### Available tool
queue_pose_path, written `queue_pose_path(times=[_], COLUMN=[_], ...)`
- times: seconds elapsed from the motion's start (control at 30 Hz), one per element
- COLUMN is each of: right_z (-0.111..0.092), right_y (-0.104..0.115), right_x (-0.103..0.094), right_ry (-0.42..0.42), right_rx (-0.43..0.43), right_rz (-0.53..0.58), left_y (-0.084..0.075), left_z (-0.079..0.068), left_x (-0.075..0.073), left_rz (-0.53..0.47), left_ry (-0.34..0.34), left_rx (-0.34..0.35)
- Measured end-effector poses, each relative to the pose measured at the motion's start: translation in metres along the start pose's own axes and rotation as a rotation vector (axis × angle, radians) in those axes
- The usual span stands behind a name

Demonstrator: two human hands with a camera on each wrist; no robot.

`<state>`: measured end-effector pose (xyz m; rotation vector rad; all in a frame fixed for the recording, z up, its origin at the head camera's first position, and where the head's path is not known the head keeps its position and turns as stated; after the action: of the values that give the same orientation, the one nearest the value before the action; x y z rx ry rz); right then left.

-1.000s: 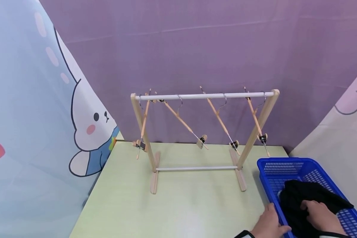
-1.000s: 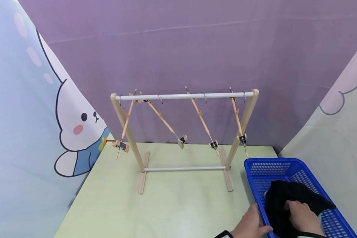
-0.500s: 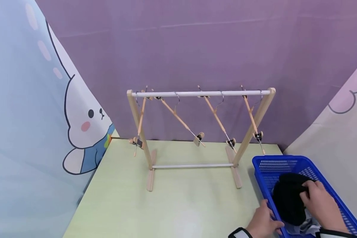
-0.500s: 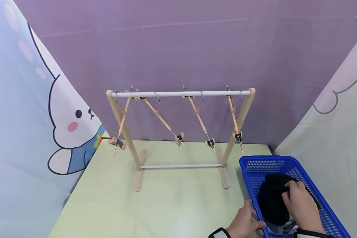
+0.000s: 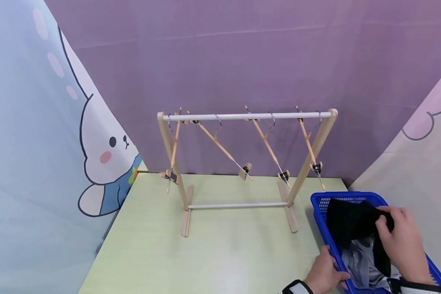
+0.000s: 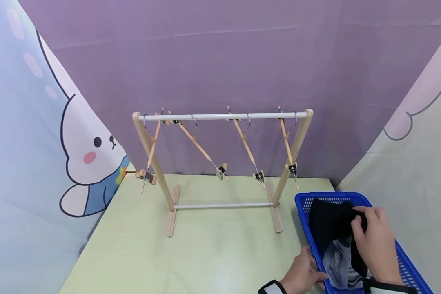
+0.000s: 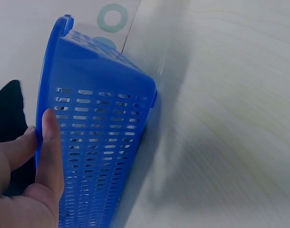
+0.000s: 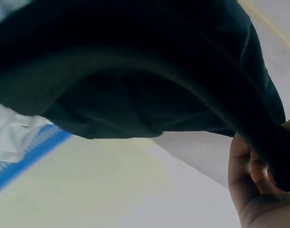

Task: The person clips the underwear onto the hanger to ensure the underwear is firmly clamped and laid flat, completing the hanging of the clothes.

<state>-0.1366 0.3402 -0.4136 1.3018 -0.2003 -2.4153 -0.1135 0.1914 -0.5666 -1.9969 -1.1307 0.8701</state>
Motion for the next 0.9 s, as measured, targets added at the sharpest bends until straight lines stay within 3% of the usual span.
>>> queue_pose_path(times=[0.2,0.33,0.43,0.57,0.67,0.73,0.83,0.9], right_z=[0.014,0.021,0.025,0.028,0.028,0.026,0.021,0.014], right_y=[0.029,0.053,0.068,0.083,0.090,0.093,0.094,0.095], right_x=[-0.015,-0.024,-0.029,-0.029,-0.022,-0.014,-0.002,0.007], right_ry=[-0.072,-0.100,-0.104,-0.100,-0.065,-0.026,0.023,0.051], right_rx=[-0.081,-0.151,-0.201,-0.263,-0.287,-0.300,-0.319,-0.343], right_rz=[0.003,-0.001,0.029,0.083,0.100,0.098,0.076,0.084], left_y=[0.001,0.000,0.001,0.006,0.011,0.015,0.021,0.025], left_z=[0.000,-0.003,-0.005,-0.007,-0.008,-0.008,-0.011,-0.016], left_x=[0.000,-0.002,-0.003,-0.005,-0.012,-0.019,-0.032,-0.044], left_rz=[0.029,0.155,0.180,0.002,-0.134,-0.178,-0.211,-0.158], left_ry=[-0.012,-0.069,-0.059,-0.023,-0.005,0.039,0.131,0.160], left_rx=[-0.003,0.071,0.062,-0.063,-0.115,-0.113,-0.036,0.039])
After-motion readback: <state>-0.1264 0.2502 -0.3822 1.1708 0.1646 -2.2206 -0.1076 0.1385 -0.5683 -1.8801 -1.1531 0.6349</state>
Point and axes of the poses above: each hand's wrist, its own z-axis towards the middle knuckle, its own x-axis out of the palm, y = z × x, the point moved 4 cm from there along z, towards the middle knuckle, and after that the axes turned 14 degrees about -x, right-handed, at the moved point
